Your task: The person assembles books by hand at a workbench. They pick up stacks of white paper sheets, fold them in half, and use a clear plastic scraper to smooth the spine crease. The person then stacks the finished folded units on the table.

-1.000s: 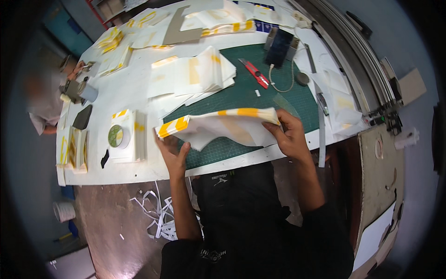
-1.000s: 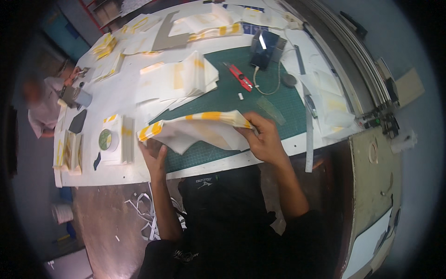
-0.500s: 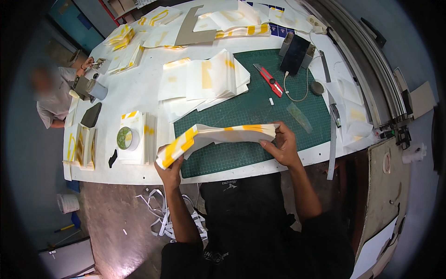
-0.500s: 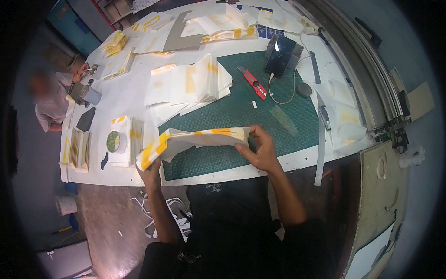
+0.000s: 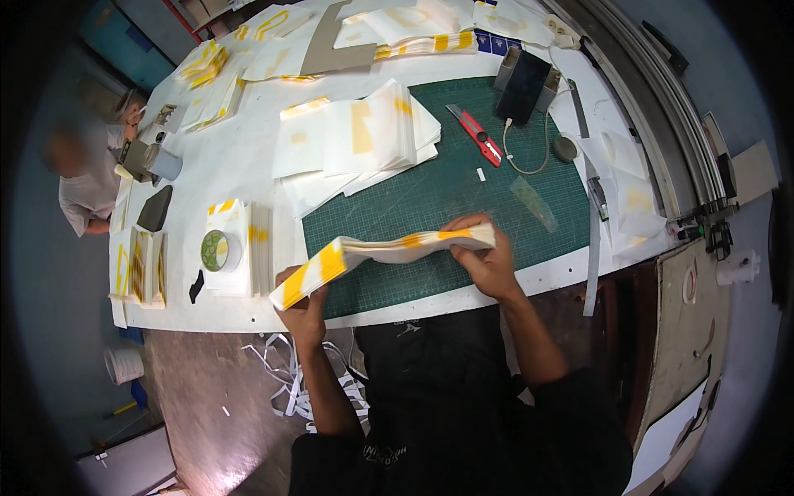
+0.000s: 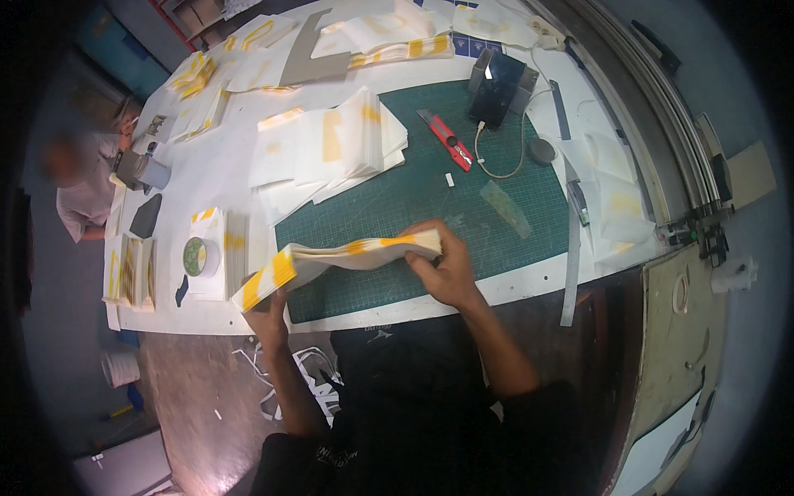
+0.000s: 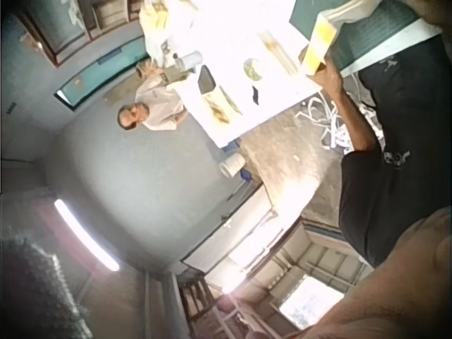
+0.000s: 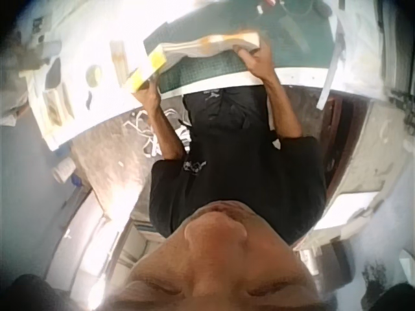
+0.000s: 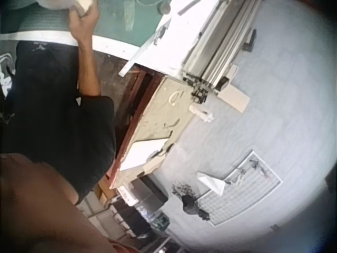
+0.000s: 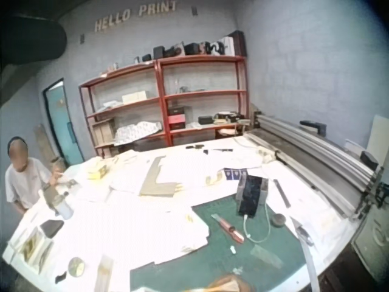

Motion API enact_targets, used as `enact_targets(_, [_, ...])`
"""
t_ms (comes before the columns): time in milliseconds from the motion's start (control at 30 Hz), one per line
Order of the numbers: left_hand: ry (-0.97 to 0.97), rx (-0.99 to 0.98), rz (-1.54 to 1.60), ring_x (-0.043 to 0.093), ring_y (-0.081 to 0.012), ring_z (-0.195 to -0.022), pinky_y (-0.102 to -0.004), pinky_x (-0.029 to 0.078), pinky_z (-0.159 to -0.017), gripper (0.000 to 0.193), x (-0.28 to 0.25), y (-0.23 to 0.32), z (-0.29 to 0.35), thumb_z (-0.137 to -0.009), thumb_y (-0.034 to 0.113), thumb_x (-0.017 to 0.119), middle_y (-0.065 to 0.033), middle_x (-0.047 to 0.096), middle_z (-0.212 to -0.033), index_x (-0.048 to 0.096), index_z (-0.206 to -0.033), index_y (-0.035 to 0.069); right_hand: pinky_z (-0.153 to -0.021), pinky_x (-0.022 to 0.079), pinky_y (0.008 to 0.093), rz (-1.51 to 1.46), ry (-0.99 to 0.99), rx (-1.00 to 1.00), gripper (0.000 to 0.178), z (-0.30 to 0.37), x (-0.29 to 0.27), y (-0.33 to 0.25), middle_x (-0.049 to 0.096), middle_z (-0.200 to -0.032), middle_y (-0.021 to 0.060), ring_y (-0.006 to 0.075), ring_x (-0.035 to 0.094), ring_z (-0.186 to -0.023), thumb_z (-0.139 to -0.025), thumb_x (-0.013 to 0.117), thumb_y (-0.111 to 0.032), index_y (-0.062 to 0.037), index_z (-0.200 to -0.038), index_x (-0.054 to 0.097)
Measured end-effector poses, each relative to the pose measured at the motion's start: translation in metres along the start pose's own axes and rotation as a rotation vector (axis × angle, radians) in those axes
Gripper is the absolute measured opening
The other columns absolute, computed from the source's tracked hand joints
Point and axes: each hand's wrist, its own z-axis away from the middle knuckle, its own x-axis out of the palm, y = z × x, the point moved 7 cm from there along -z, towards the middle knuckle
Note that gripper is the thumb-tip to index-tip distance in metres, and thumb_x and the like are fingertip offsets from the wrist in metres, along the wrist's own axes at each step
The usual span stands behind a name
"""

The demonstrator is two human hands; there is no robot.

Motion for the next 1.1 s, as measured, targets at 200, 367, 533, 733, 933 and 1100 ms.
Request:
enact_targets(200, [0.165,0.027,-0.039,0.064,-0.0225,-0.110,-0.0360,0.049,-0.099,0.036,-0.007,-0.009,0.010,-0.095,0.005,0.071,-0.0139,0.066,-0.122,0.060,-0.126,-0.007,-0.089,0.052,0.0314,0.084,-0.053,-0.019,0.029,0.005,0.000,-0.006,0.069,-0.108,0.0105,0.0165,0.067,-0.099,-0.088,0.064,0.000,0.0002,-0.117,0.063])
enact_targets(367, [0.087,0.065,-0.095,0.062,-0.0202,-0.104,-0.0342,0.049,-0.093,0.033,-0.012,0.001,0.011,-0.091,0.012,0.075,-0.0101,0.064,-0.114,0.062,-0.118,-0.003,-0.100,0.047,0.0359,0.131,-0.085,-0.065,0.047,0.003,-0.006,-0.003,0.066,-0.123,0.0137,0.0221,0.064,-0.113,-0.085,0.063,0.001,-0.0005,-0.131,0.056])
enact_targets(533, [0.062,0.072,-0.072,0.060,-0.0201,-0.103,-0.0340,0.048,-0.092,0.038,-0.006,-0.001,0.015,-0.089,0.019,0.078,-0.0094,0.062,-0.112,0.063,-0.117,-0.001,-0.121,0.028,0.0434,0.163,0.058,-0.169,0.069,0.010,-0.012,-0.008,0.048,-0.151,0.0211,0.0308,0.043,-0.144,-0.083,0.062,0.000,0.0041,-0.149,0.040])
enact_targets(733, [0.044,0.095,-0.124,0.061,-0.0213,-0.100,-0.0339,0.048,-0.091,0.029,0.001,0.003,0.011,-0.089,0.013,0.075,-0.0124,0.063,-0.109,0.061,-0.111,-0.001,-0.125,0.019,0.0441,0.088,0.013,-0.146,0.074,0.017,-0.004,-0.002,0.037,-0.160,0.0236,0.0344,0.031,-0.153,-0.087,0.059,-0.005,0.0052,-0.155,0.032])
enact_targets(933, [0.061,0.111,-0.232,0.062,-0.0219,-0.092,-0.0333,0.048,-0.085,0.019,0.001,-0.002,0.014,-0.090,0.007,0.070,-0.0133,0.065,-0.103,0.063,-0.105,-0.002,-0.126,0.018,0.0487,0.191,0.092,-0.239,0.078,0.019,-0.018,-0.018,0.034,-0.162,0.0259,0.0362,0.028,-0.154,-0.085,0.059,-0.008,0.0060,-0.156,0.030])
enact_targets(1100, [0.048,0.130,-0.223,0.062,-0.0219,-0.089,-0.0329,0.049,-0.082,0.017,0.003,0.007,0.011,-0.092,0.007,0.068,-0.0129,0.065,-0.101,0.063,-0.104,-0.003,-0.122,0.019,0.0617,0.621,0.026,-0.642,0.079,0.021,-0.007,-0.103,0.039,-0.158,0.0273,0.0403,0.033,-0.151,-0.085,0.067,-0.018,0.0036,-0.154,0.034])
